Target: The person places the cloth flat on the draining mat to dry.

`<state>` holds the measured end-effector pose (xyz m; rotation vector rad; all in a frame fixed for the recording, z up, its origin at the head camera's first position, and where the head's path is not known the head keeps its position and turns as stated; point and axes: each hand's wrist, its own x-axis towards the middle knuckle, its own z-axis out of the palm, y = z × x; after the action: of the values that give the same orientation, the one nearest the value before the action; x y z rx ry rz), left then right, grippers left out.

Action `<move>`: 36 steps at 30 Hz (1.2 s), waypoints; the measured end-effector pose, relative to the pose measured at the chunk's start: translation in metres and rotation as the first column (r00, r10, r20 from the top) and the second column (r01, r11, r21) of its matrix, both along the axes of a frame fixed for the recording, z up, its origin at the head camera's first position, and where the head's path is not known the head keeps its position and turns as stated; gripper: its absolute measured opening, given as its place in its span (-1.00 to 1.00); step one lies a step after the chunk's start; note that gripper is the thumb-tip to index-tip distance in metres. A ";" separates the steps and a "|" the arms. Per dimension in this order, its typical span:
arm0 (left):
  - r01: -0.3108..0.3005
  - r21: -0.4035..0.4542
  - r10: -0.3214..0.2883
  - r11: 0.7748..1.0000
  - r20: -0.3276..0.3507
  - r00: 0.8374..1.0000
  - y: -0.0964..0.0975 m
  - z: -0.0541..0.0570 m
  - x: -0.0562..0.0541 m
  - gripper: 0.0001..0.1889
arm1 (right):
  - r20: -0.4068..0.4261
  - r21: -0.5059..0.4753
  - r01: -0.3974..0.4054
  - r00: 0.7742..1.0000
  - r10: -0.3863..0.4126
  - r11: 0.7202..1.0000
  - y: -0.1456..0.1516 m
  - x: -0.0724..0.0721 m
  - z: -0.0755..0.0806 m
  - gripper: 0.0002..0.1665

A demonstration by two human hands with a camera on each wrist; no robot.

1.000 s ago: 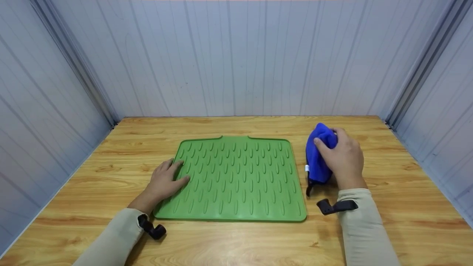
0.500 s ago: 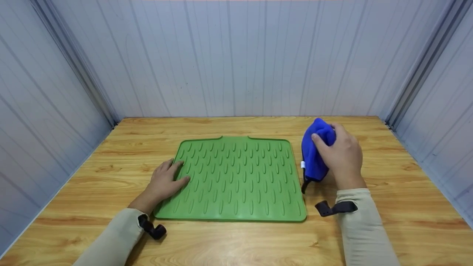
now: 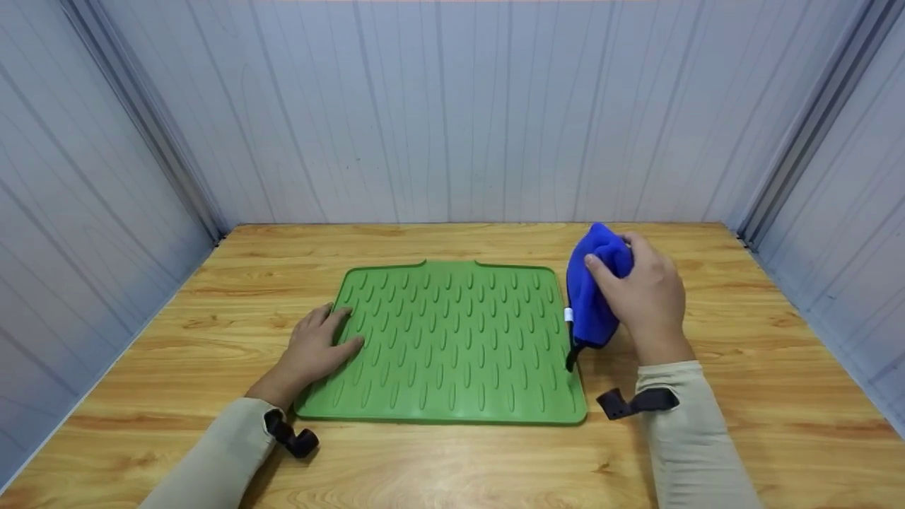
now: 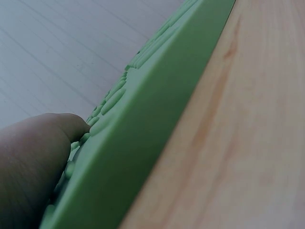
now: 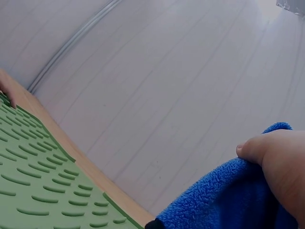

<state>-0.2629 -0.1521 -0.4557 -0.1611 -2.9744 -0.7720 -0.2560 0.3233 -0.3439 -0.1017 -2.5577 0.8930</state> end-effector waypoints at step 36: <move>-0.002 -0.005 0.002 1.000 -0.007 1.000 0.000 -0.001 -0.001 -0.26 | -0.082 -0.079 -0.074 0.994 0.067 0.994 -0.066 -0.001 0.016 -0.18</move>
<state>-0.2638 -0.1520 -0.4569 -0.1614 -2.9695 -0.7620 -0.2566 0.2570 -0.3279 -0.0001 -2.4655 1.0088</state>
